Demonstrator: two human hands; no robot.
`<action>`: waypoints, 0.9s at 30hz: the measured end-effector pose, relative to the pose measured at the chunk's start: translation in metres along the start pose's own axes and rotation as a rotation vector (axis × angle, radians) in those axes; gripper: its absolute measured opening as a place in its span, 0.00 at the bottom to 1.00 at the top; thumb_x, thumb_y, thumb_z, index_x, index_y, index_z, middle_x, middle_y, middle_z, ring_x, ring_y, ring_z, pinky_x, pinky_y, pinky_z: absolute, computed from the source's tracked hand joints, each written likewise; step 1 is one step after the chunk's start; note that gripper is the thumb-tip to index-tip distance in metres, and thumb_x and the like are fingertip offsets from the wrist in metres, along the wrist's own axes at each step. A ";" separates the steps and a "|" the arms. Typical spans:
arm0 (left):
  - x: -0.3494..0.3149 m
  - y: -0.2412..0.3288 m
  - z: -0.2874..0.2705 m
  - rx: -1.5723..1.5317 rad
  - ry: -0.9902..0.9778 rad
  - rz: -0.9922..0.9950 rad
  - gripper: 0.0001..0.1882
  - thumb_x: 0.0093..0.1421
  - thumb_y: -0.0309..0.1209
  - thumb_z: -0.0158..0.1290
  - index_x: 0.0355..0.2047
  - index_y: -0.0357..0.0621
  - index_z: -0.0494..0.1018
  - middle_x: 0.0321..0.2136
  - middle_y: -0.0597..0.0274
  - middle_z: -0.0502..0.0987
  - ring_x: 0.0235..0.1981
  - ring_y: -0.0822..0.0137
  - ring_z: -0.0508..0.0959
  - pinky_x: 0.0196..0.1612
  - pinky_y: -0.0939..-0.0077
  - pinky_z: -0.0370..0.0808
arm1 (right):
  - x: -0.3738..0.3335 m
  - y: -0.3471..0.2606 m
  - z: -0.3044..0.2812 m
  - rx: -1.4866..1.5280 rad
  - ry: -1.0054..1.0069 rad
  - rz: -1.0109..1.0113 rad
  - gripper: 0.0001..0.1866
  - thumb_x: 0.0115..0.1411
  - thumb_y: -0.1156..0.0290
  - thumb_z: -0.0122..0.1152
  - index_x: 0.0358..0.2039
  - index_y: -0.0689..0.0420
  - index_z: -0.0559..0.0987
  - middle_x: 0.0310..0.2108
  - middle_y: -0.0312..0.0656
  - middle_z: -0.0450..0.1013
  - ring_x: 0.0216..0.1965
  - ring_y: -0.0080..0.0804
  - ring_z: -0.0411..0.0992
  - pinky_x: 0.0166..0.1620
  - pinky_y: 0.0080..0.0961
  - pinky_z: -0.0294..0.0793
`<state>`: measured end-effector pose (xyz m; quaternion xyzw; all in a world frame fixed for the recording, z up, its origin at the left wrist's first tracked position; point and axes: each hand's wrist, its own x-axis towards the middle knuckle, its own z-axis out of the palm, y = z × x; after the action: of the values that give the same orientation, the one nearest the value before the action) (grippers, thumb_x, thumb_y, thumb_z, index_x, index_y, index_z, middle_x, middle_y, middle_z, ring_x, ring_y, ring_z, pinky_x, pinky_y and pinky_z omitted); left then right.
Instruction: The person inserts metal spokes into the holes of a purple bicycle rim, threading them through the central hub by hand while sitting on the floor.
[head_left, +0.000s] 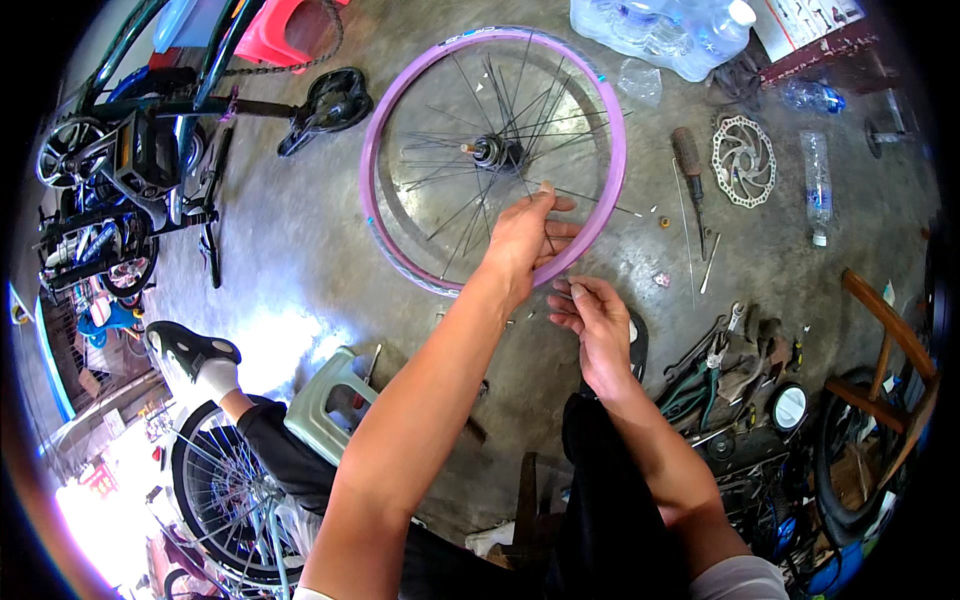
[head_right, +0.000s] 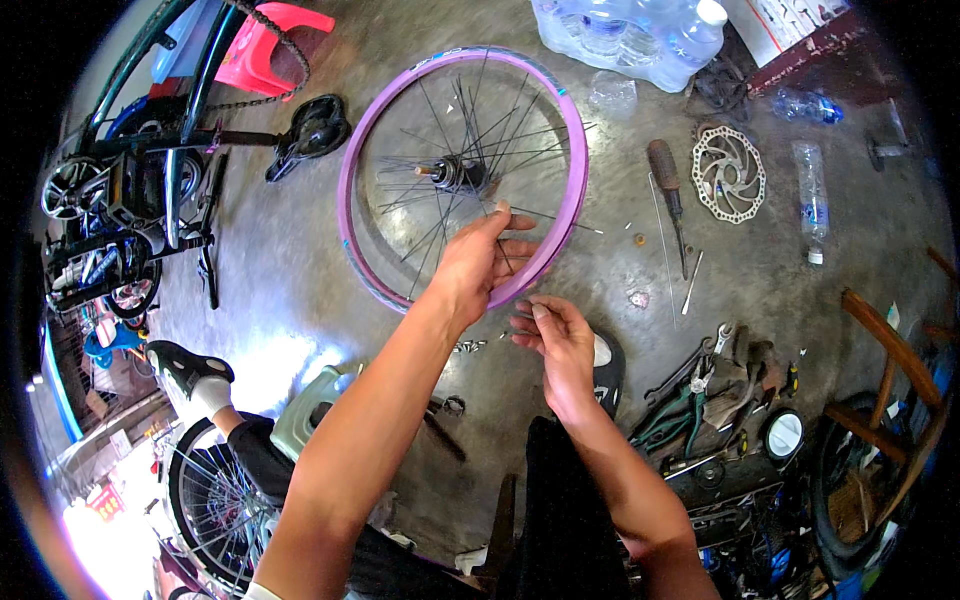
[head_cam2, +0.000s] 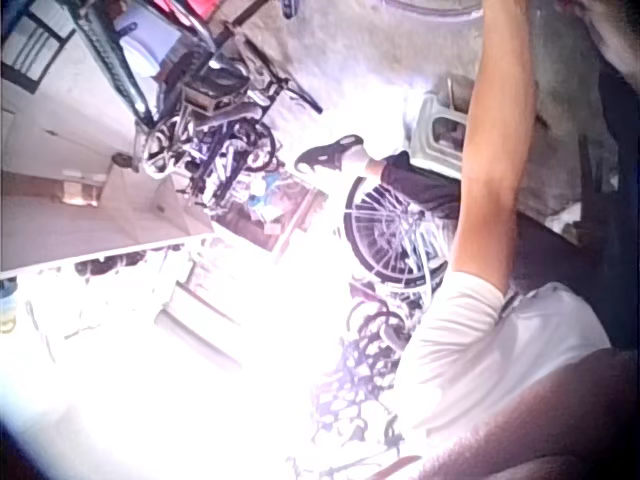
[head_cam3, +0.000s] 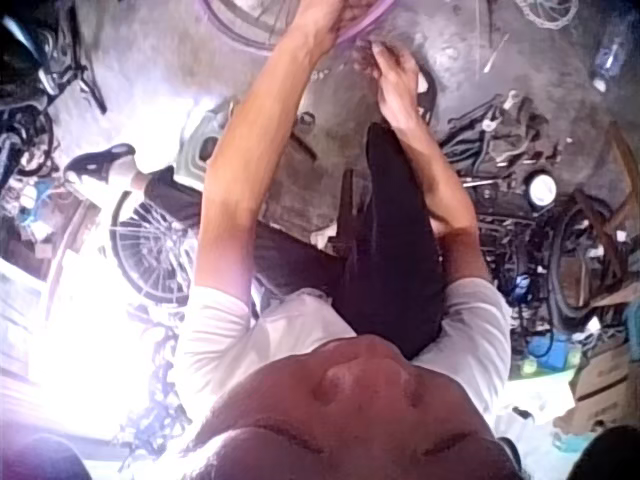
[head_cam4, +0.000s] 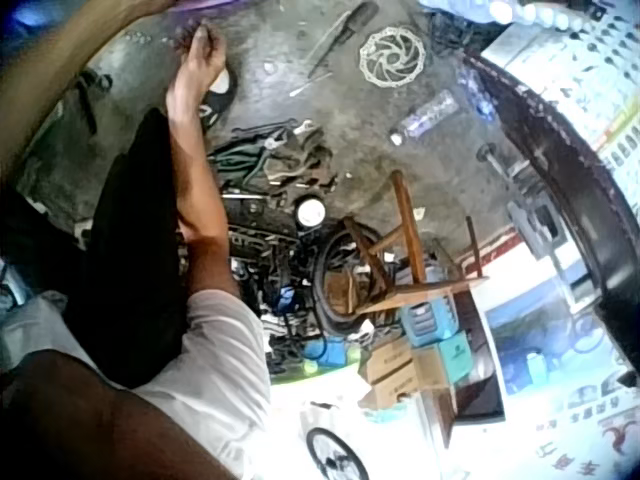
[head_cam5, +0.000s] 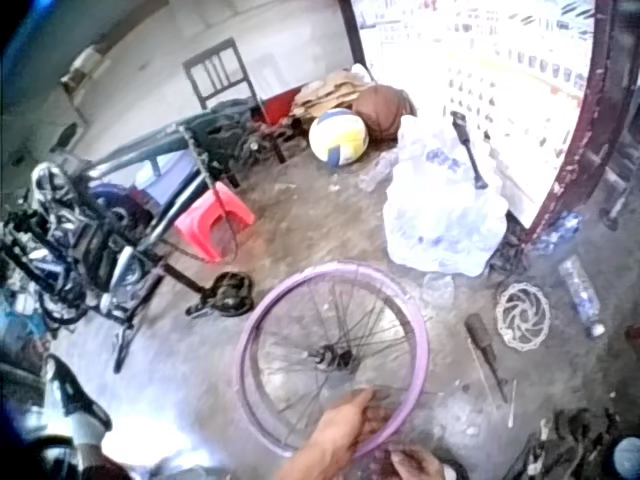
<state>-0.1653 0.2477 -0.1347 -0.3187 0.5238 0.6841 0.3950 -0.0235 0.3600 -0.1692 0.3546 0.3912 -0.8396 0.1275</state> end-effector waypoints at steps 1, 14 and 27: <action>-0.001 0.000 0.000 0.002 0.013 0.001 0.26 0.73 0.50 0.42 0.54 0.38 0.69 0.36 0.50 0.81 0.35 0.59 0.84 0.36 0.67 0.78 | 0.001 0.002 0.000 -0.046 -0.013 -0.003 0.10 0.69 0.73 0.56 0.49 0.62 0.76 0.43 0.47 0.78 0.39 0.32 0.79 0.41 0.27 0.81; 0.001 -0.001 0.000 0.003 0.009 0.001 0.27 0.73 0.51 0.41 0.54 0.39 0.70 0.37 0.49 0.82 0.35 0.60 0.84 0.38 0.68 0.78 | 0.002 0.004 0.010 -0.191 -0.015 -0.108 0.07 0.65 0.78 0.62 0.42 0.65 0.79 0.33 0.43 0.79 0.33 0.28 0.79 0.37 0.25 0.81; 0.002 -0.003 -0.001 0.005 0.011 0.016 0.28 0.72 0.53 0.42 0.53 0.40 0.71 0.36 0.50 0.82 0.31 0.62 0.82 0.36 0.68 0.76 | 0.002 0.001 0.011 -0.207 0.042 -0.156 0.07 0.64 0.78 0.63 0.42 0.64 0.80 0.32 0.41 0.79 0.33 0.26 0.78 0.37 0.24 0.81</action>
<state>-0.1633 0.2478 -0.1379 -0.3175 0.5301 0.6841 0.3875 -0.0301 0.3518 -0.1667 0.3255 0.5048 -0.7945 0.0895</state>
